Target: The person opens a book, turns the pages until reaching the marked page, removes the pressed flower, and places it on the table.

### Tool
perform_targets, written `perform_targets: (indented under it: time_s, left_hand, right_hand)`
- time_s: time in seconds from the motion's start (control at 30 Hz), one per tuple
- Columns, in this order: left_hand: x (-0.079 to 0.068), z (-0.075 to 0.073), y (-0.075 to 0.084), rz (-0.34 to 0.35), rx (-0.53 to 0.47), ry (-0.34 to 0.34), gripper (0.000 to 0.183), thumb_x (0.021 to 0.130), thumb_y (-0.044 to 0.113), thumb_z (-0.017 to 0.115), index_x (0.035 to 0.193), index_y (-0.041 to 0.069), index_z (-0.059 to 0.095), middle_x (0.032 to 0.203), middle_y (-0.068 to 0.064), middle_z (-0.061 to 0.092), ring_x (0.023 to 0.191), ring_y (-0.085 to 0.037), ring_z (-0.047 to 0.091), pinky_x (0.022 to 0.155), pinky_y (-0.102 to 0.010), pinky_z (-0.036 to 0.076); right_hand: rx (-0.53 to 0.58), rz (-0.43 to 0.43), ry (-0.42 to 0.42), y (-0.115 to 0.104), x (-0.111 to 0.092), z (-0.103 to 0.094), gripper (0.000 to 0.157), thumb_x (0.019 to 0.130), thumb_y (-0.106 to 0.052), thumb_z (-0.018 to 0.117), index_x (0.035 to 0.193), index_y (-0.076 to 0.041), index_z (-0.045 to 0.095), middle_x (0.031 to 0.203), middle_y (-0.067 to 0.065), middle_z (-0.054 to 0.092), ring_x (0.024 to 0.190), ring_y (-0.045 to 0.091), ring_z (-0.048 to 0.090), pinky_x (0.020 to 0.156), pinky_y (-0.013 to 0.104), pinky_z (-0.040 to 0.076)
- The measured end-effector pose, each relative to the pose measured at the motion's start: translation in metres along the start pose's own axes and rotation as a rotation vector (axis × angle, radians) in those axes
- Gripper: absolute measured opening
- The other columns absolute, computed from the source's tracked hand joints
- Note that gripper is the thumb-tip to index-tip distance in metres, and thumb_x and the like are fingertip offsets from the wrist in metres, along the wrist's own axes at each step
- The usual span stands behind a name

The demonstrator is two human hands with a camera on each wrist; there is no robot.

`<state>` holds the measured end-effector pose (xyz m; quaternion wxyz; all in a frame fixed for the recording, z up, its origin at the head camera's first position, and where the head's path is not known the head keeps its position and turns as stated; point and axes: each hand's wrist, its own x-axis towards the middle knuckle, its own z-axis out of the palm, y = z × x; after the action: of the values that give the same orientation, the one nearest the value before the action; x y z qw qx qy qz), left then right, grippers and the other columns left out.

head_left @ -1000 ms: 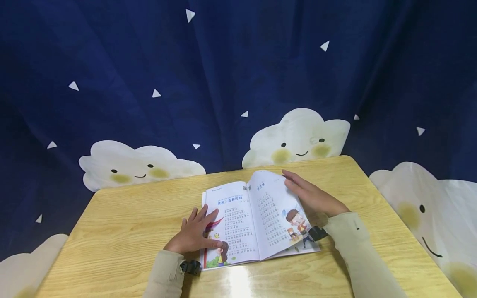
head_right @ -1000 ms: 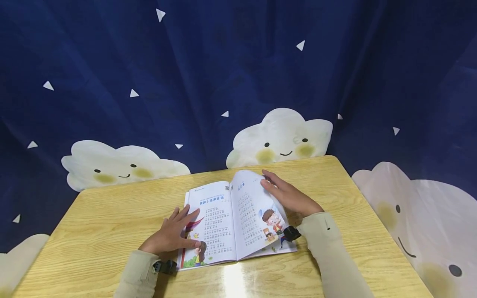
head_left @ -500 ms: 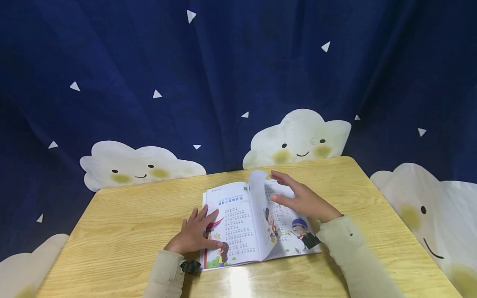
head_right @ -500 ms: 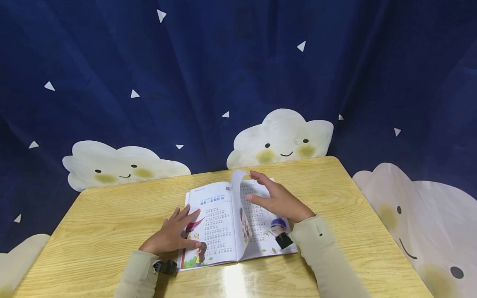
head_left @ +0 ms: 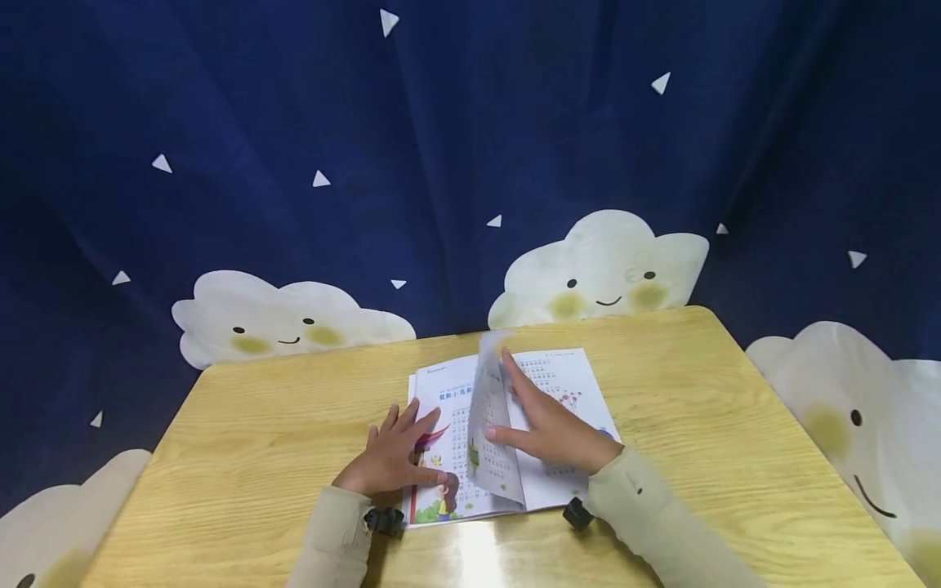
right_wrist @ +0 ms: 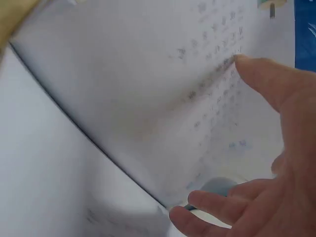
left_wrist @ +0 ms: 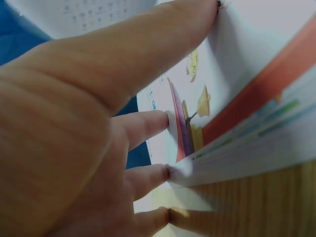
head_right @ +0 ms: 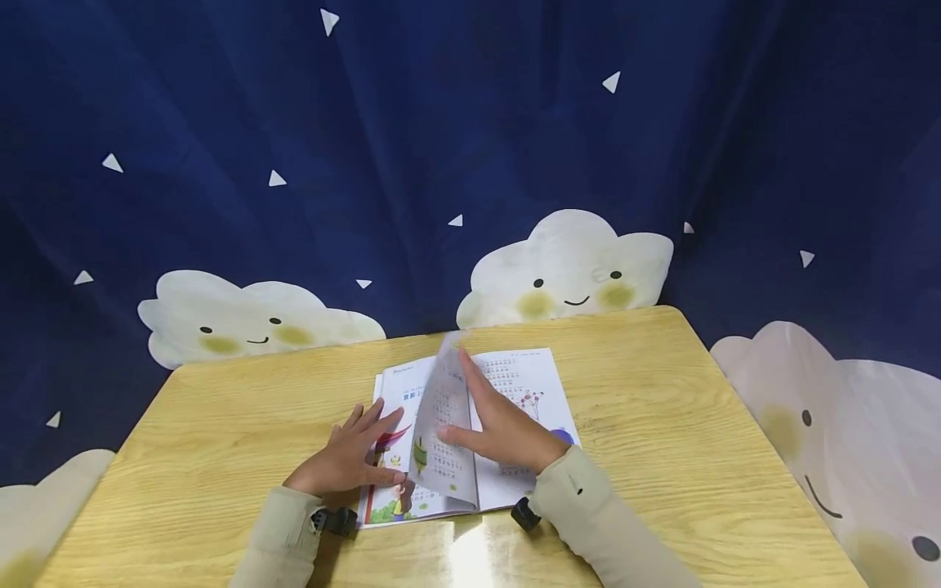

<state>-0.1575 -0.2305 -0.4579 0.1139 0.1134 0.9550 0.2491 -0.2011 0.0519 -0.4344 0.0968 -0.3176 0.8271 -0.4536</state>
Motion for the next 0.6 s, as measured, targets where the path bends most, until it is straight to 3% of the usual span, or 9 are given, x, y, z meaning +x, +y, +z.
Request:
perform_targets:
  time_s: [0.17,0.43,0.6]
  left_hand:
    - [0.002,0.000,0.001,0.004,0.043,0.009,0.090,0.073,0.041,0.080,0.149,0.017,0.039,0.159,-0.017,0.017,0.144,-0.047,0.005,0.104,-0.075,0.007]
    - [0.000,-0.003,0.000,0.054,0.063,0.041,0.091,0.073,0.040,0.081,0.149,0.014,0.039,0.157,-0.018,0.022,0.141,-0.051,0.012,0.101,-0.076,0.012]
    - [-0.001,-0.006,-0.003,0.077,0.088,0.033,0.080,0.083,0.039,0.073,0.149,0.011,0.038,0.155,-0.018,0.028,0.141,-0.051,0.015,0.101,-0.076,0.015]
  right_hand:
    - [-0.061,-0.011,-0.054,-0.002,0.000,0.012,0.096,0.089,-0.052,0.062,0.157,-0.022,0.001,0.162,-0.005,0.003,0.146,0.014,0.011,0.116,0.042,0.017]
    - [-0.177,-0.047,-0.096,-0.002,0.001,0.027,0.065,0.099,-0.046,0.046,0.153,-0.015,0.027,0.160,0.012,0.016,0.146,0.025,0.016,0.115,0.047,0.020]
    - [-0.197,-0.067,-0.101,-0.003,0.003,0.034,0.050,0.103,-0.035,0.041,0.147,-0.011,0.041,0.158,0.016,0.022,0.145,0.031,0.019,0.115,0.050,0.019]
